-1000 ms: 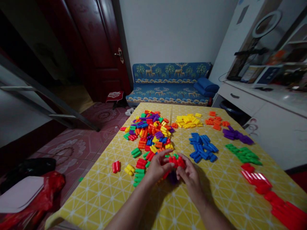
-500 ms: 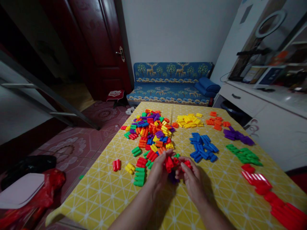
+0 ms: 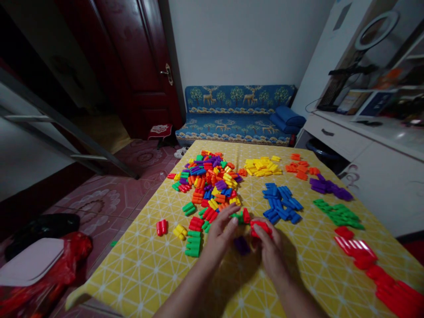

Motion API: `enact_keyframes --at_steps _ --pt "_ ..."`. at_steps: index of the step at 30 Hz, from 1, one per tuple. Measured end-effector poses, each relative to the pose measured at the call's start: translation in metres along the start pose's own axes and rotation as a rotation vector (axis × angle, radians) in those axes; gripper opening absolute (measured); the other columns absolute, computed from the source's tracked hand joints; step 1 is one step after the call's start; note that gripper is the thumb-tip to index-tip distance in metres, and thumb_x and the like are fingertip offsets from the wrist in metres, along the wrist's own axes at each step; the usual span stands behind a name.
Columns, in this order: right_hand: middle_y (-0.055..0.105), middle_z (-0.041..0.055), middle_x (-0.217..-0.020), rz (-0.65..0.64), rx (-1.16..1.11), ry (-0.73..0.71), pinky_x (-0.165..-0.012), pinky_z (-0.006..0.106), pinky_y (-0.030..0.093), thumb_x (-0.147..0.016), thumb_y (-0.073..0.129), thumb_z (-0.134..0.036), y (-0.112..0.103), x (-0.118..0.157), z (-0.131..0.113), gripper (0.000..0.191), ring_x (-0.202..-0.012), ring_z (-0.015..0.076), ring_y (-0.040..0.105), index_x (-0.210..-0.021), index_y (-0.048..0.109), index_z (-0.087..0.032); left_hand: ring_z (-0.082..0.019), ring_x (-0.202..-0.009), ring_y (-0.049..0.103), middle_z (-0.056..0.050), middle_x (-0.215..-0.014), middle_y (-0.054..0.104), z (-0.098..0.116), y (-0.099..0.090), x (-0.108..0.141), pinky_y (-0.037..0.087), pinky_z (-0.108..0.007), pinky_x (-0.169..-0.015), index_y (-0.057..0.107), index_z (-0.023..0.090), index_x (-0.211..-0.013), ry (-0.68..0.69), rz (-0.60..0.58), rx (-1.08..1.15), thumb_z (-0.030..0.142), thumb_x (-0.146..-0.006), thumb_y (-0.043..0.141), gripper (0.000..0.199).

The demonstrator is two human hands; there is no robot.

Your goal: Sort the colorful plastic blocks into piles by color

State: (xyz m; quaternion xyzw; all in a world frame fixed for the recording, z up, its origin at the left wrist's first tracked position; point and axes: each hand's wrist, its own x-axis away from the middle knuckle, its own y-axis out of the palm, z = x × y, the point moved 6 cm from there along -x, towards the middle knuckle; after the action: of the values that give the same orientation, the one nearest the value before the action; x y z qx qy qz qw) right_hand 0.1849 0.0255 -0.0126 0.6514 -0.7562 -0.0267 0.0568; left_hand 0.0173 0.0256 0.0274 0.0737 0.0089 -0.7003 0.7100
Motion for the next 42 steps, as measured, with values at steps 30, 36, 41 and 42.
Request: enact_keyframes --at_steps 30,36,41,42 --pt "0.068 0.0008 -0.075 0.07 0.059 -0.031 -0.053 0.026 0.048 -0.074 0.07 -0.038 -0.005 -0.005 -0.01 0.028 -0.056 0.0151 0.058 -0.097 0.065 -0.023 -0.016 -0.063 0.054 -0.003 -0.067 0.062 0.009 -0.05 -0.02 0.037 -0.024 -0.06 0.066 0.016 -0.078 0.105 0.028 -0.598 0.039 -0.092 0.049 0.032" --pt "0.071 0.0038 -0.101 -0.107 0.111 -0.126 -0.076 0.033 0.055 -0.076 0.072 -0.043 0.014 0.007 -0.013 0.029 -0.089 0.0222 0.066 -0.101 0.068 -0.028 -0.019 -0.072 0.061 -0.007 -0.079 0.07 0.005 0.021 0.004 0.044 -0.026 -0.068 0.072 0.015 -0.088 0.097 -0.207 -0.35 0.033 -0.093 0.049 0.029" --pt "0.071 0.0029 -0.086 -0.048 0.28 -0.225 -0.072 0.033 0.056 -0.078 0.068 -0.043 0.004 0.008 -0.028 0.017 -0.081 0.023 0.067 -0.085 0.068 -0.028 -0.024 -0.088 0.065 -0.014 -0.105 0.07 -0.007 0.029 0.014 0.048 -0.032 -0.079 0.058 0.022 -0.134 0.216 -0.286 -0.468 0.028 -0.091 0.051 0.044" --pt "0.071 0.0029 -0.084 -0.033 0.328 -0.266 -0.071 0.032 0.055 -0.079 0.067 -0.042 -0.003 0.008 -0.035 0.016 -0.079 0.0223 0.066 -0.084 0.068 -0.027 -0.024 -0.089 0.065 -0.014 -0.107 0.069 -0.009 0.027 0.015 0.048 -0.032 -0.078 0.055 0.023 -0.137 0.229 -0.299 -0.516 0.028 -0.092 0.05 0.046"
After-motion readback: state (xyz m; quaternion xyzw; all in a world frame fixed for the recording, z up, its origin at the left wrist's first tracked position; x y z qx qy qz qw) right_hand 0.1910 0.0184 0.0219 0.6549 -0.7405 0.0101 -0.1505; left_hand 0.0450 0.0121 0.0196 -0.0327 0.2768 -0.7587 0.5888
